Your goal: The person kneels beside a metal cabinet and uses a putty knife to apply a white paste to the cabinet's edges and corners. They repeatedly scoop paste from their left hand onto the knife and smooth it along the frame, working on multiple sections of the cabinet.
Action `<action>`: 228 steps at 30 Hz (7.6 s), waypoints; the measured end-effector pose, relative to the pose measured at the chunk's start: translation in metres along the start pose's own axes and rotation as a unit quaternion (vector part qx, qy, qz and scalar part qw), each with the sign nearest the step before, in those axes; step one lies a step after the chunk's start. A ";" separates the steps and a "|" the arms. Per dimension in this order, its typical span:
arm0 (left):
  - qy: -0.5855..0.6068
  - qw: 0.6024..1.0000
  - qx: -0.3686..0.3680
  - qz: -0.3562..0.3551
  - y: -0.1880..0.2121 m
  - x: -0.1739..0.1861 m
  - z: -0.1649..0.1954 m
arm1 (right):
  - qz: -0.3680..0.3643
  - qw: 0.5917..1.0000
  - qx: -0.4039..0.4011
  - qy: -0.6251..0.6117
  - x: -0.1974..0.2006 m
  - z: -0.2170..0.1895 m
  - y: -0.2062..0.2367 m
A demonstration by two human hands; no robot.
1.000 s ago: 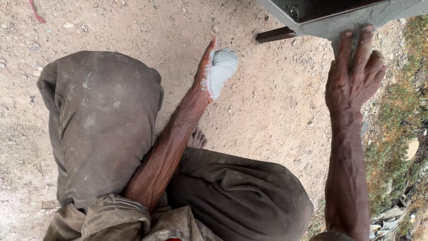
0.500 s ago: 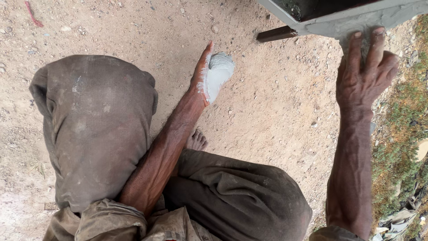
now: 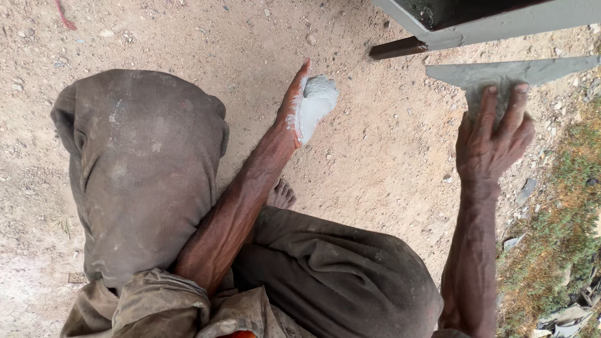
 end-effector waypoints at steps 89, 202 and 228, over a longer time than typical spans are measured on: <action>0.148 0.978 -0.143 -0.044 0.042 -0.002 0.040 | -0.327 0.915 0.236 -0.010 0.022 -0.120 -0.069; -0.038 0.997 -0.065 0.017 0.032 -0.033 0.027 | 0.047 0.417 -0.346 -0.839 -0.045 -0.166 0.026; -0.008 0.977 -0.179 -0.114 0.041 -0.084 0.064 | -0.185 0.665 -0.159 -0.706 0.081 -0.182 0.009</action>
Point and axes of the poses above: each hand's wrist, its own y-axis away from the middle knuckle, its own x-axis out of the back of the hand, z = x × y, the point moved 5 cm from there along -y, towards the middle knuckle, and after that the axes turned 14 degrees about -z, right-handed, at the moved point
